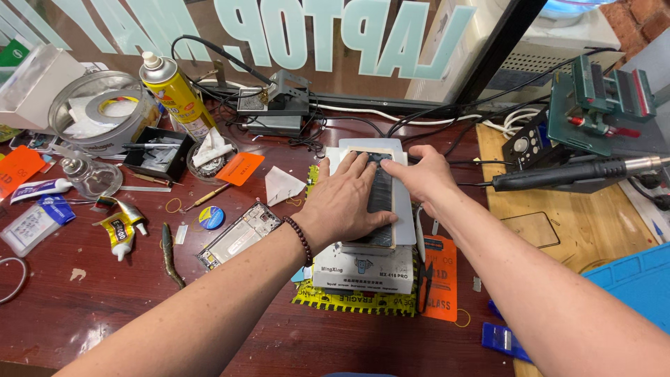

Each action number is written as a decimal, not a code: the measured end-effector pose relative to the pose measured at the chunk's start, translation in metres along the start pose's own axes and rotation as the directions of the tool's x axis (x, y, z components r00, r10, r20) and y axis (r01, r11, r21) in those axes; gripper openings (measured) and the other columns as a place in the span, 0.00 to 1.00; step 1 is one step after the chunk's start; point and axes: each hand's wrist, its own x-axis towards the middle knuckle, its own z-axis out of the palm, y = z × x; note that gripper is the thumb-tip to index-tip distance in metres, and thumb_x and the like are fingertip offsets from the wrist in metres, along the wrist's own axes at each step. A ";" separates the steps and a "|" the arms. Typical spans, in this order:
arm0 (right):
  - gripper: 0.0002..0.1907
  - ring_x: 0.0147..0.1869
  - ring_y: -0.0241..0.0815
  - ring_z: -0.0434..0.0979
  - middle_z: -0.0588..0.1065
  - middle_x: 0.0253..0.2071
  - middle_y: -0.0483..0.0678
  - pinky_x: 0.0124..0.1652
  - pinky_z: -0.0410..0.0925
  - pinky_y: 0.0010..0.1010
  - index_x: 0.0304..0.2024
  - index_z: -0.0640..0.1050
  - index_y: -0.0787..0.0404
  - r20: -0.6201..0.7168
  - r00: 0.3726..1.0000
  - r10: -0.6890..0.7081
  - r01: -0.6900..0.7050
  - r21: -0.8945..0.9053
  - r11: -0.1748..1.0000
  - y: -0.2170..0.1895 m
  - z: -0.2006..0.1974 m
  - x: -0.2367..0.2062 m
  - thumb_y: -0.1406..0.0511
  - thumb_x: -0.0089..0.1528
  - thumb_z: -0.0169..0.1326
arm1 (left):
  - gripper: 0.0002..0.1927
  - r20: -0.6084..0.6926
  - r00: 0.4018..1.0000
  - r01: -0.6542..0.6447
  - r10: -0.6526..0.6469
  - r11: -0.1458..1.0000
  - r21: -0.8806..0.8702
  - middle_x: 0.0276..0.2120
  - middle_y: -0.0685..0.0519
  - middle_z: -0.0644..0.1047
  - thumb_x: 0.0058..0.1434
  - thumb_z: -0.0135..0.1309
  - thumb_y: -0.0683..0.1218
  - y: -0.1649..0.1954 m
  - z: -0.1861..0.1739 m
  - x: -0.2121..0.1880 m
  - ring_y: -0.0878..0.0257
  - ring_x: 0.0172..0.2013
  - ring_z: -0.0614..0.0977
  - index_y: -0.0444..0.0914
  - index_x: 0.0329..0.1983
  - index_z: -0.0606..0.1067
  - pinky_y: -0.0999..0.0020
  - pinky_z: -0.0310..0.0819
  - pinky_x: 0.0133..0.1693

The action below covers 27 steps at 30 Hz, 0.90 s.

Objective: The person works at a phone repair bench, using a spudger to spread and trim dark adhesive material on a phone frame resting on a box, then presses and aligns the frame with both hands. They later pick up a small round tin and continue working the frame edges with the tool.

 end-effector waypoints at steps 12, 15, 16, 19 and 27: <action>0.43 0.55 0.47 0.80 0.74 0.59 0.56 0.45 0.76 0.41 0.67 0.66 0.61 0.012 1.000 0.027 -0.028 0.030 0.999 -0.003 0.005 0.010 0.54 0.54 0.68 | 0.53 -0.003 1.000 0.009 -0.010 0.999 -0.044 0.65 0.41 0.65 0.48 0.63 0.70 0.003 -0.004 0.000 0.47 0.69 0.59 0.31 0.66 0.65 0.31 0.52 0.62; 0.43 0.55 0.48 0.80 0.75 0.58 0.55 0.45 0.75 0.44 0.68 0.66 0.58 0.048 0.996 0.077 -0.081 0.088 0.993 0.004 -0.002 0.007 0.56 0.53 0.67 | 0.52 0.040 0.999 0.021 -0.020 1.000 -0.017 0.66 0.40 0.63 0.49 0.62 0.71 0.003 -0.003 0.001 0.47 0.70 0.59 0.31 0.65 0.65 0.31 0.52 0.62; 0.43 0.55 0.47 0.80 0.75 0.58 0.55 0.45 0.75 0.44 0.68 0.66 0.57 0.075 0.995 0.072 -0.079 0.091 0.993 0.004 -0.005 0.008 0.57 0.53 0.66 | 0.51 0.038 0.999 0.025 -0.025 0.999 -0.023 0.66 0.40 0.63 0.49 0.63 0.70 0.002 -0.003 0.000 0.47 0.70 0.59 0.31 0.65 0.66 0.31 0.52 0.62; 0.42 0.57 0.46 0.79 0.75 0.59 0.53 0.47 0.73 0.45 0.68 0.66 0.56 0.101 0.993 0.056 -0.068 0.118 0.991 0.000 -0.010 0.015 0.57 0.53 0.66 | 0.52 0.014 1.000 0.021 -0.020 0.999 -0.034 0.66 0.40 0.64 0.48 0.63 0.70 0.002 -0.002 0.001 0.47 0.70 0.59 0.31 0.64 0.66 0.32 0.53 0.61; 0.44 0.57 0.46 0.81 0.78 0.56 0.56 0.50 0.75 0.37 0.64 0.70 0.65 -0.028 0.996 -0.089 0.090 0.012 0.996 0.001 0.015 0.015 0.53 0.51 0.70 | 0.53 -0.022 1.000 0.014 -0.015 0.997 -0.072 0.65 0.42 0.66 0.45 0.64 0.70 0.001 0.000 0.001 0.49 0.69 0.60 0.33 0.66 0.65 0.31 0.54 0.60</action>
